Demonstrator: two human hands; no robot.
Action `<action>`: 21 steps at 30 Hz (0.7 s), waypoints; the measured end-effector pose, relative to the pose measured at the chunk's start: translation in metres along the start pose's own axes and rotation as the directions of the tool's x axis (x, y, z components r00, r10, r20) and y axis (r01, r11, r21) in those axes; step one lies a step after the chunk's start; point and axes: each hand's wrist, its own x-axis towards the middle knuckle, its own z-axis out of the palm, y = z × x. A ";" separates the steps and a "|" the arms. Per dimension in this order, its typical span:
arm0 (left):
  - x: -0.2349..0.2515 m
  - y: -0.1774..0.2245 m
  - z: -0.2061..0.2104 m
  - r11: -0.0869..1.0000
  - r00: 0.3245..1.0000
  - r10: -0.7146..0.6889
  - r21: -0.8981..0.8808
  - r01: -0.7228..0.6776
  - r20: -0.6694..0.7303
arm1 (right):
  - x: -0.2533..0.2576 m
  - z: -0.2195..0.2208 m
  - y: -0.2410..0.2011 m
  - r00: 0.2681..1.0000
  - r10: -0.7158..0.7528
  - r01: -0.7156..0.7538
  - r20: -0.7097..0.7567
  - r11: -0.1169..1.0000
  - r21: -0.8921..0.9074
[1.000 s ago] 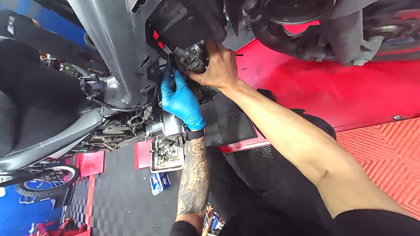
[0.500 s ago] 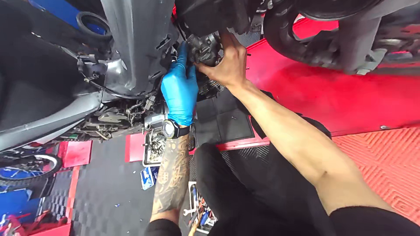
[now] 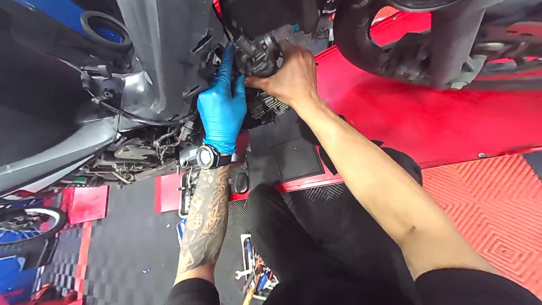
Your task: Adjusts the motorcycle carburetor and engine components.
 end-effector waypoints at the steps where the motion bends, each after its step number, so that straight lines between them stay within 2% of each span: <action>1: 0.000 -0.001 0.000 1.000 1.000 0.007 0.026 -0.007 0.006 | 0.001 -0.001 -0.001 0.998 0.038 -0.039 0.048 0.999 0.023; 5: 0.000 -0.006 0.001 0.994 0.998 0.069 0.090 -0.069 -0.002 | 0.004 0.002 -0.002 0.997 0.041 -0.054 0.068 0.980 0.192; 8: -0.001 -0.006 0.002 0.987 0.994 0.105 0.123 -0.103 -0.009 | 0.005 0.005 -0.001 1.000 0.000 0.000 0.000 0.964 0.265; 14: 0.000 -0.007 0.003 0.986 0.994 0.112 0.124 -0.110 -0.008 | 0.008 0.007 -0.001 0.999 -0.031 0.039 -0.039 0.975 0.220; 21: 0.000 -0.012 0.009 0.989 0.985 0.134 0.084 -0.125 -0.113 | 0.011 0.019 -0.003 0.992 -0.011 0.039 -0.125 0.973 0.226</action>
